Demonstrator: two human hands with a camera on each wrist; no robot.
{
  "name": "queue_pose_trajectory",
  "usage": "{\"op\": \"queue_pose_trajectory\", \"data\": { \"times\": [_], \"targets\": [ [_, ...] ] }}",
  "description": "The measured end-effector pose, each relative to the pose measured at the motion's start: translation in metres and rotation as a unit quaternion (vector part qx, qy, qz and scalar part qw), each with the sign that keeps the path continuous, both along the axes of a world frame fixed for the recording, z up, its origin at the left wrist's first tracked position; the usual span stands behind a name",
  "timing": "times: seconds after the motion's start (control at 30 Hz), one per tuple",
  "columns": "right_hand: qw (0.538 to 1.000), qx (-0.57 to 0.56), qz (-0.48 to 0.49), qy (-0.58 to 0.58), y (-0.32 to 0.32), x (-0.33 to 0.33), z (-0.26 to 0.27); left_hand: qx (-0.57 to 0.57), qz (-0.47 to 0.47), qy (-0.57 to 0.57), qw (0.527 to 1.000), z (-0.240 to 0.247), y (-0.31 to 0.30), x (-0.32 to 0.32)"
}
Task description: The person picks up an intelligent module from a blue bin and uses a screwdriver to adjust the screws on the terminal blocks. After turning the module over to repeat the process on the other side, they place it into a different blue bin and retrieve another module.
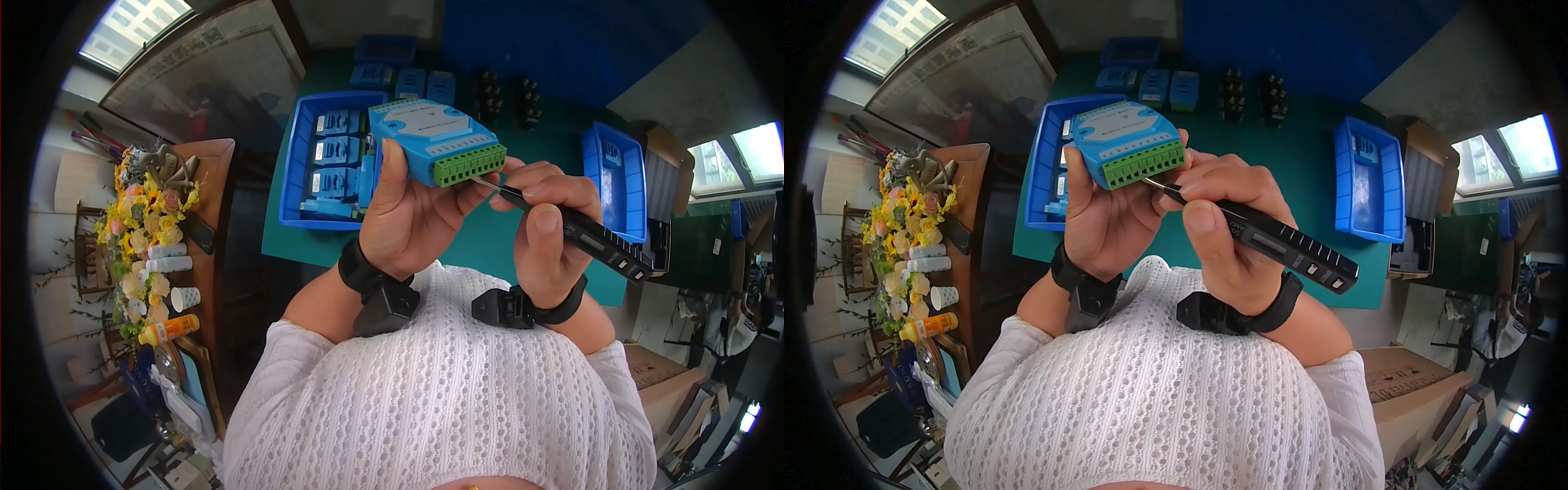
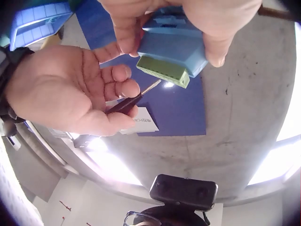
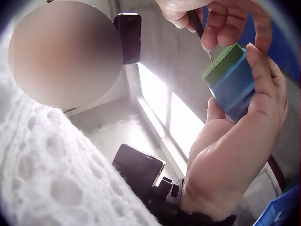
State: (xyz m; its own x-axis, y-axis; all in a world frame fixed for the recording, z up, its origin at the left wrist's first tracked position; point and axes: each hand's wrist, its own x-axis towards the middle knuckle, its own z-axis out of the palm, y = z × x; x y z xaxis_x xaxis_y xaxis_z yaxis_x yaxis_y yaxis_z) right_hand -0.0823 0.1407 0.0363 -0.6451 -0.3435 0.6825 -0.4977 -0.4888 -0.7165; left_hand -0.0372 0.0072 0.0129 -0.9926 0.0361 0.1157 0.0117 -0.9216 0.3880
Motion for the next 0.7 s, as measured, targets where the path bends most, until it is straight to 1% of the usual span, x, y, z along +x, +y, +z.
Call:
{"op": "queue_pose_trajectory", "data": {
  "times": [0.03, 0.13, 0.23, 0.33, 0.43, 0.57, 0.63, 0.7],
  "targets": [
    [1.000, -0.002, 0.002, -0.002, -0.0004, 0.0004, 0.0003, -0.003, -0.006, 0.010, 1.000, -0.0015, -0.0011, -0.0005],
    [0.997, 0.058, -0.032, 0.044, 0.0028, -0.0012, -0.0008, -0.009, -0.013, 0.022, 1.000, -0.0027, -0.0015, -0.0004],
    [0.996, 0.069, -0.040, 0.047, 0.0027, -0.0001, -0.0017, -0.022, -0.014, 0.028, 0.999, -0.0046, -0.0030, 0.0003],
    [1.000, 0.005, -0.001, 0.006, -0.0004, 0.0013, -0.0010, -0.024, -0.004, 0.019, 1.000, -0.0025, -0.0023, 0.0003],
    [0.998, 0.048, -0.029, 0.022, -0.0002, 0.0030, 0.0007, -0.028, 0.004, 0.010, 1.000, -0.0005, -0.0014, 0.0017],
    [0.998, 0.050, -0.015, 0.040, 0.0009, 0.0015, 0.0005, -0.061, -0.015, 0.042, 0.997, -0.0030, -0.0051, 0.0010],
    [0.996, 0.063, -0.022, 0.057, 0.0013, 0.0007, -0.0001, -0.057, -0.009, 0.034, 0.998, -0.0048, -0.0046, 0.0015],
    [0.997, 0.052, -0.017, 0.046, 0.0008, 0.0017, -0.0009, -0.054, -0.009, 0.032, 0.998, -0.0047, -0.0043, 0.0021]
  ]
}}
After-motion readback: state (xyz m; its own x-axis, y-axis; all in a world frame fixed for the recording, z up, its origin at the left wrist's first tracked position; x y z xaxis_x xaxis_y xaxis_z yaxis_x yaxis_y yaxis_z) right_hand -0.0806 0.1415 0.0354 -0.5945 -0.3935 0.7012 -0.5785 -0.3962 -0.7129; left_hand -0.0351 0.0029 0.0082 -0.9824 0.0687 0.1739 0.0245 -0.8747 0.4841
